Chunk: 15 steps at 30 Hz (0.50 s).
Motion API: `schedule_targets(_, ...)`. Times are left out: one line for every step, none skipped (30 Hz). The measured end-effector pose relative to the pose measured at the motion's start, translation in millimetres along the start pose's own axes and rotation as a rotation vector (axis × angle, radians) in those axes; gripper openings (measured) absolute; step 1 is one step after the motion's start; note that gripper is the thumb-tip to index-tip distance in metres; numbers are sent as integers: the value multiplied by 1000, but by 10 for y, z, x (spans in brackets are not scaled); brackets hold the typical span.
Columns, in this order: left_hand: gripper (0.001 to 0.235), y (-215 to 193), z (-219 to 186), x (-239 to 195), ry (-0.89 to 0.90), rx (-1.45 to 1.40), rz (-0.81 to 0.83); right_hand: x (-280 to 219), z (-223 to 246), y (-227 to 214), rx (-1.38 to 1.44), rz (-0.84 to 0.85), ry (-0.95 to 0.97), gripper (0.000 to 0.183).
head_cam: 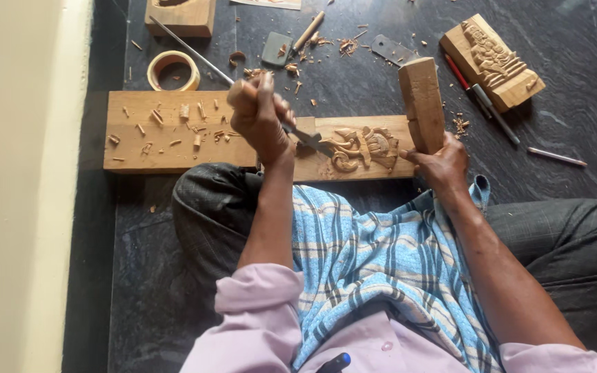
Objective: The person carves a wooden block using a chisel and mallet. They repeatedly strike the chisel to remove wood shavings and shape a relief design on the block.
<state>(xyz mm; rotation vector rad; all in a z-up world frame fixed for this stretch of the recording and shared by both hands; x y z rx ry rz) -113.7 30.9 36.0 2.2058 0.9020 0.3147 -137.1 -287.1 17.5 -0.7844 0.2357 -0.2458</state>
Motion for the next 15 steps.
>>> schedule_targets(6,-32,10,-17,-26,-11,-49,-6,-9,-6,18,1,-3,54)
schedule_targets(7,-47,5,-12,-20,-11,-48,-12,-7,8,36,7,-9,53)
schedule_targets(8,-66,-1,-9,-15,-11,-46,-20,-9,12,63,11,-14,53)
schedule_targets(9,-85,-13,4,-6,-11,-45,-19,-7,11,93,17,-22,52)
schedule_targets(8,-107,-15,24,-20,-21,-62,-16,-3,19,122,23,-30,51)
schedule_targets(7,-112,4,39,-39,-33,-75,-17,-10,21,123,23,-28,51)
schedule_targets(6,-120,27,51,-59,-44,-87,-15,-14,22,124,23,-26,51)
schedule_targets(7,-119,46,52,-41,-26,-75,-11,-13,19,124,24,-27,51)
schedule_targets(7,-114,73,40,-23,-8,-62,-14,-14,18,115,27,-22,51)
schedule_targets(7,-114,96,29,-5,10,-49,-22,-16,23,106,30,-16,51)
schedule_targets(8,-115,123,17,-10,4,-36,-27,-19,25,98,33,-10,51)
schedule_targets(10,-113,150,3,-14,-3,-23,-28,-22,27,100,35,-17,51)
schedule_targets(11,-113,171,-5,-19,-9,-10,-25,-27,32,103,37,-25,52)
schedule_targets(11,-117,186,-5,-21,-6,-16,-19,-35,33,105,39,-32,52)
schedule_targets(11,-118,200,-3,-22,-4,-21,-11,-44,32,109,43,-36,53)
Point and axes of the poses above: each hand's wrist, its own x-axis towards the middle knuckle, its own y-axis out of the palm, z = x × y, the point moved 3 cm from there along x, towards the middle knuckle, and after that the axes turned 3 degrees about -z, right-handed, at the moved point
